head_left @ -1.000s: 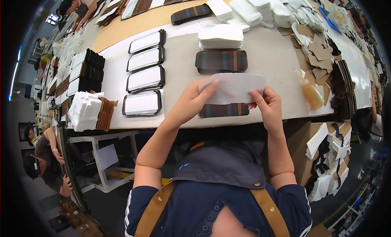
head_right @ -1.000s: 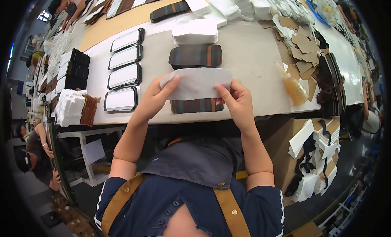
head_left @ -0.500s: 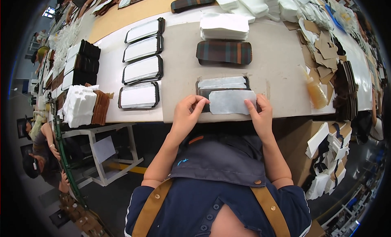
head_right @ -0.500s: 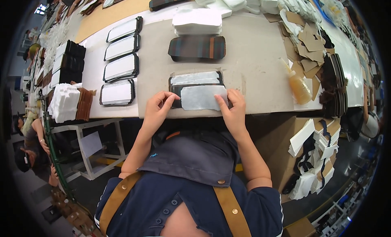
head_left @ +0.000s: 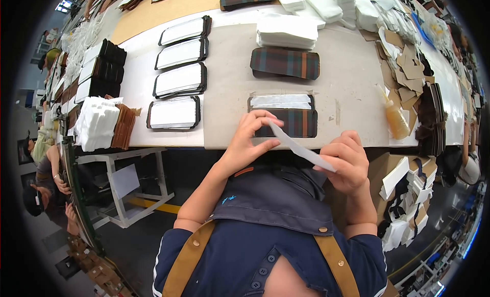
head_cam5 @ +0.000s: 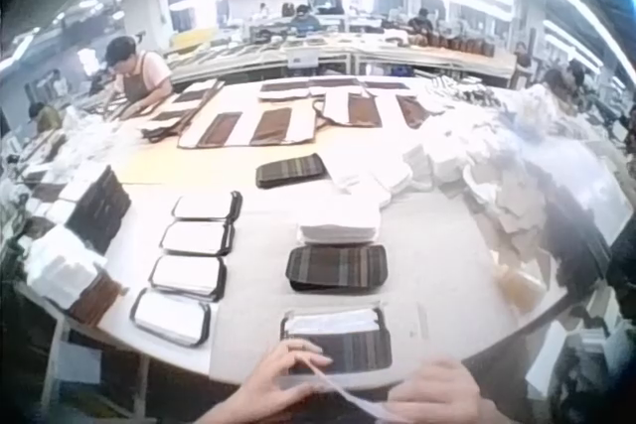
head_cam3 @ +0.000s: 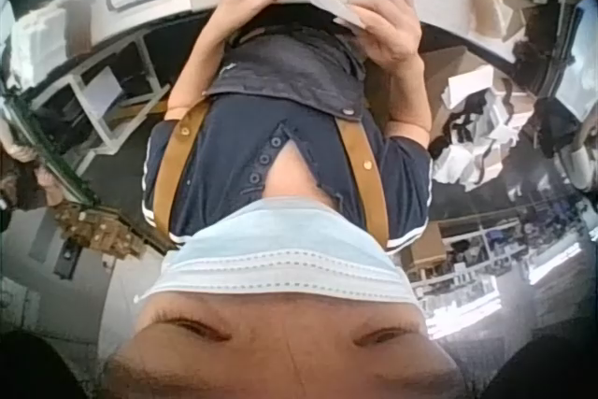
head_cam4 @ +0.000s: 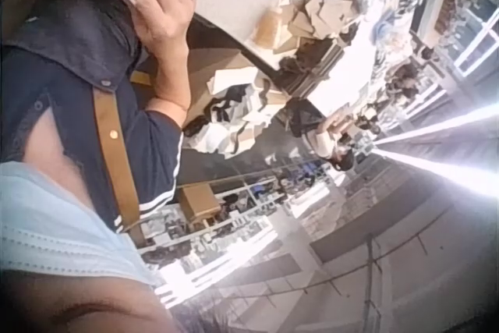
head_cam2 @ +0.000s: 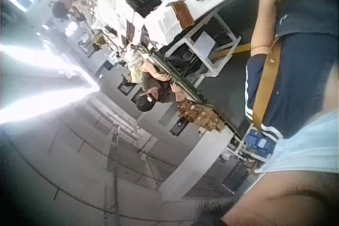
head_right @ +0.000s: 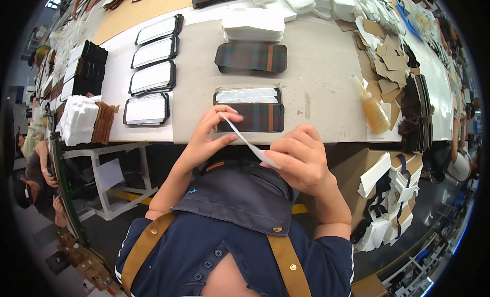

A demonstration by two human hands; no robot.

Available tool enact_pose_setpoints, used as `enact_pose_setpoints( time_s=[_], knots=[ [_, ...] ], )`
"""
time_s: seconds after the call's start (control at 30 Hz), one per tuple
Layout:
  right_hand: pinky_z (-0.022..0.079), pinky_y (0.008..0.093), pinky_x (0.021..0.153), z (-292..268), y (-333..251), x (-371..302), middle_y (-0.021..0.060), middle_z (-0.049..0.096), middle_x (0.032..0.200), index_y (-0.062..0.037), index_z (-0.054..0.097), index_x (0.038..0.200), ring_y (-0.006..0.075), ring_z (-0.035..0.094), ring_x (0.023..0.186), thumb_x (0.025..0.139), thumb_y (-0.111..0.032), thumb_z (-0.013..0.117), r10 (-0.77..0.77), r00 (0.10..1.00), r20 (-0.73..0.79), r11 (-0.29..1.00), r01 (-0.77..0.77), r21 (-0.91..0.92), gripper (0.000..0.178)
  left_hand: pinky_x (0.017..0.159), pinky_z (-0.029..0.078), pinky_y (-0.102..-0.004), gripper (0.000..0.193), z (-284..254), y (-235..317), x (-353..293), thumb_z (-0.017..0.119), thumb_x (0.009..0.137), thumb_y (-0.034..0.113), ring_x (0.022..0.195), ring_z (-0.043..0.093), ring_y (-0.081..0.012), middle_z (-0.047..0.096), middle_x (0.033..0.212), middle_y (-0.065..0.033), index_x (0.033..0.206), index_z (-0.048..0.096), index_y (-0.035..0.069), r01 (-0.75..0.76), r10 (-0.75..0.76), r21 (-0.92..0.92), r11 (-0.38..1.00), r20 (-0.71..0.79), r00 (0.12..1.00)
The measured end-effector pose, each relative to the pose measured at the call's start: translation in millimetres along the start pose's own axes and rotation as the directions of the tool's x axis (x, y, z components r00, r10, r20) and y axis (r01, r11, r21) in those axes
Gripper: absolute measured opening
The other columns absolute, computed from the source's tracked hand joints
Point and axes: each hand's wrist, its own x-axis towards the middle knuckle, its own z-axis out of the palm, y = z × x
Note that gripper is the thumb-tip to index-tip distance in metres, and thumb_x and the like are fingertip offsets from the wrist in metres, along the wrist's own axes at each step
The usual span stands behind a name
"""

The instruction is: Apply adhesive to leather components and assemble them to form phone cases or wallets.

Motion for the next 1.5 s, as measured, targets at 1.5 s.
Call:
enact_pose_setpoints(
  time_s=[1.5],
  knots=[
    [0.030,0.0402,0.092,80,67,-53,0.0041,0.052,0.095,-0.0096,0.060,0.078,0.0240,0.048,0.098,0.082,-0.022,0.082,0.585,0.781,-0.218,0.715,-0.624,-0.315,0.026,0.064,0.047,-0.0341,0.017,16,-26,-6,0.071,0.088,0.003,0.071,0.059,-0.0212,0.061,0.078,-0.0064,0.104,0.074,0.008,0.151,0.010,0.439,0.886,-0.342,0.940]
  ],
)
